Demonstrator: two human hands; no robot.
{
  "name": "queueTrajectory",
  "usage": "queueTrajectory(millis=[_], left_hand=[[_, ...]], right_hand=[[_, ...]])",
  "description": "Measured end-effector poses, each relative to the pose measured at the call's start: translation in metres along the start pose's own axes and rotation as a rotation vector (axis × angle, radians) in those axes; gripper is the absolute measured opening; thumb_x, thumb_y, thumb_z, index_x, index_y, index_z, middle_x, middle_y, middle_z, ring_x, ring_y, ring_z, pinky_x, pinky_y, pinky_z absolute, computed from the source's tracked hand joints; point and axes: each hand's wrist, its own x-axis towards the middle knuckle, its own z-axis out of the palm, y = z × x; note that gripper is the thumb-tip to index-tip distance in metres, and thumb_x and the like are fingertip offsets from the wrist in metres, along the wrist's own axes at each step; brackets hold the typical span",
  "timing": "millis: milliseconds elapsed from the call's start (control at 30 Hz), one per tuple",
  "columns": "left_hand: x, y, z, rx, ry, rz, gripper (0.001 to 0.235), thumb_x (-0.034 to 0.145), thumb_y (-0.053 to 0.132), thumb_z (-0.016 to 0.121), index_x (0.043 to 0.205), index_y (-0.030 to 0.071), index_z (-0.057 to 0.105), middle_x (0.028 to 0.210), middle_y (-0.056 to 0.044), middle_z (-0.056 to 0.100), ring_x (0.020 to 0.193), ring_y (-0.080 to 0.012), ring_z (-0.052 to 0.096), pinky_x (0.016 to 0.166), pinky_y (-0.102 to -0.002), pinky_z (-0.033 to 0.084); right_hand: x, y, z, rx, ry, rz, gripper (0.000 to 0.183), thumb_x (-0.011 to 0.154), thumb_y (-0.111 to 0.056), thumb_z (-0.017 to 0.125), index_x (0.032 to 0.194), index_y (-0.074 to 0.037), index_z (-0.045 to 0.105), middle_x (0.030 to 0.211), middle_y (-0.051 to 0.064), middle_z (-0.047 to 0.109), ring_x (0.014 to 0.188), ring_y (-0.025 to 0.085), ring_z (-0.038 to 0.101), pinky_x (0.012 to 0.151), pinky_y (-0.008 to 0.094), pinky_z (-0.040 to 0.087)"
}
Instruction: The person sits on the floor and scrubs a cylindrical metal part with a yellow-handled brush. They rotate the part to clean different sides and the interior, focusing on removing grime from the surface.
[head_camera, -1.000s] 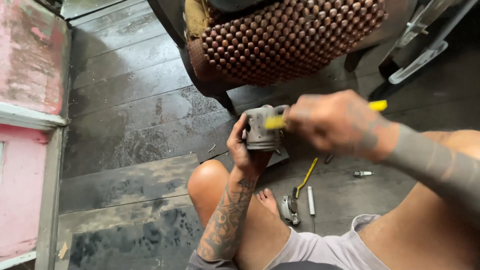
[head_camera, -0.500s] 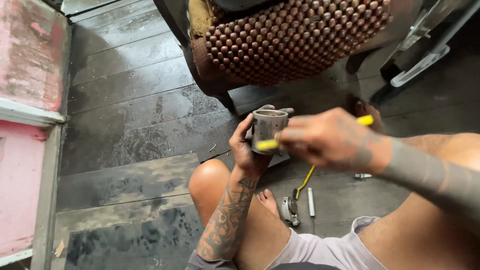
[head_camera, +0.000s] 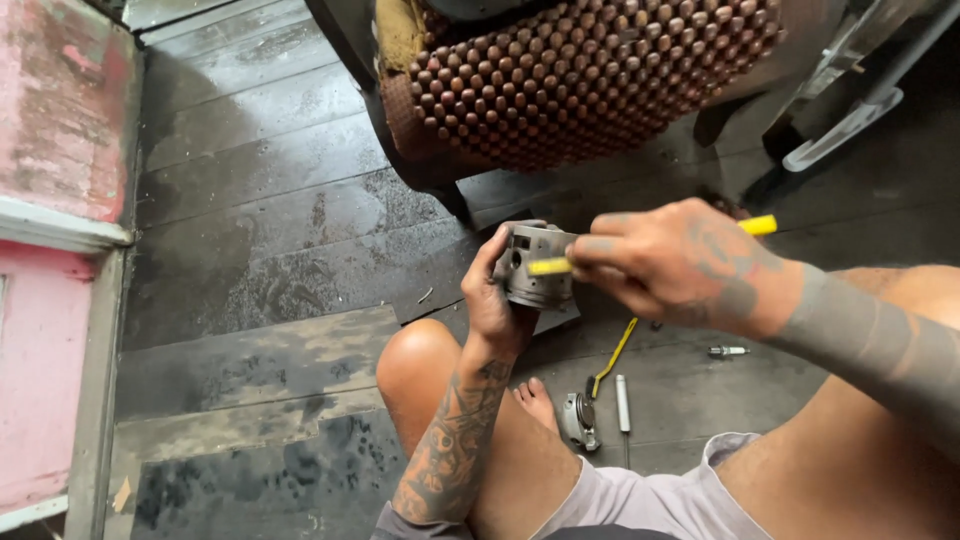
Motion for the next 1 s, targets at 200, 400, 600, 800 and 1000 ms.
queueTrajectory(millis=[200, 400, 600, 800, 1000], left_hand=[[0.0, 0.001, 0.003, -0.099, -0.014, -0.144, 0.044, 0.1, 0.038, 0.056, 0.106, -0.004, 0.07, 0.09, -0.02, 0.073, 0.072, -0.0344, 0.07, 0.064, -0.048, 0.06], [-0.003, 0.005, 0.005, -0.076, -0.062, -0.219, 0.059, 0.103, 0.042, 0.051, 0.112, -0.013, 0.069, 0.096, -0.03, 0.073, 0.081, -0.0388, 0.072, 0.074, -0.044, 0.058], [-0.004, 0.005, 0.004, -0.064, -0.032, -0.21, 0.056, 0.105, 0.044, 0.05, 0.11, -0.008, 0.071, 0.1, -0.026, 0.074, 0.085, -0.0358, 0.072, 0.075, -0.045, 0.058], [-0.002, -0.001, 0.001, -0.115, 0.045, -0.244, 0.045, 0.103, 0.043, 0.057, 0.107, 0.0, 0.069, 0.097, -0.022, 0.073, 0.082, -0.0375, 0.072, 0.075, -0.048, 0.06], [0.003, -0.004, -0.004, -0.107, 0.046, -0.26, 0.042, 0.103, 0.047, 0.055, 0.095, 0.007, 0.066, 0.08, -0.01, 0.068, 0.068, -0.0239, 0.067, 0.064, -0.035, 0.055]], right_hand=[[0.003, 0.003, -0.006, -0.053, 0.022, 0.058, 0.008, 0.098, -0.026, 0.058, 0.092, -0.021, 0.059, 0.078, 0.001, 0.059, 0.057, 0.03, 0.06, 0.041, 0.047, 0.044], [0.001, 0.011, -0.001, -0.25, 0.071, 0.069, 0.009, 0.1, -0.025, 0.053, 0.093, -0.021, 0.056, 0.079, 0.002, 0.056, 0.057, 0.032, 0.06, 0.038, 0.048, 0.043], [-0.001, 0.012, 0.005, -0.242, 0.047, 0.109, 0.009, 0.102, -0.029, 0.057, 0.099, -0.021, 0.058, 0.079, 0.001, 0.054, 0.056, 0.032, 0.059, 0.038, 0.048, 0.043], [0.004, 0.004, -0.006, 0.035, -0.008, 0.115, 0.007, 0.095, -0.021, 0.055, 0.093, -0.022, 0.062, 0.086, 0.0, 0.066, 0.069, 0.028, 0.067, 0.05, 0.048, 0.047], [0.002, 0.001, 0.007, 0.145, -0.055, 0.08, 0.012, 0.098, -0.031, 0.06, 0.1, -0.02, 0.064, 0.085, 0.0, 0.068, 0.068, 0.03, 0.067, 0.049, 0.049, 0.047]])
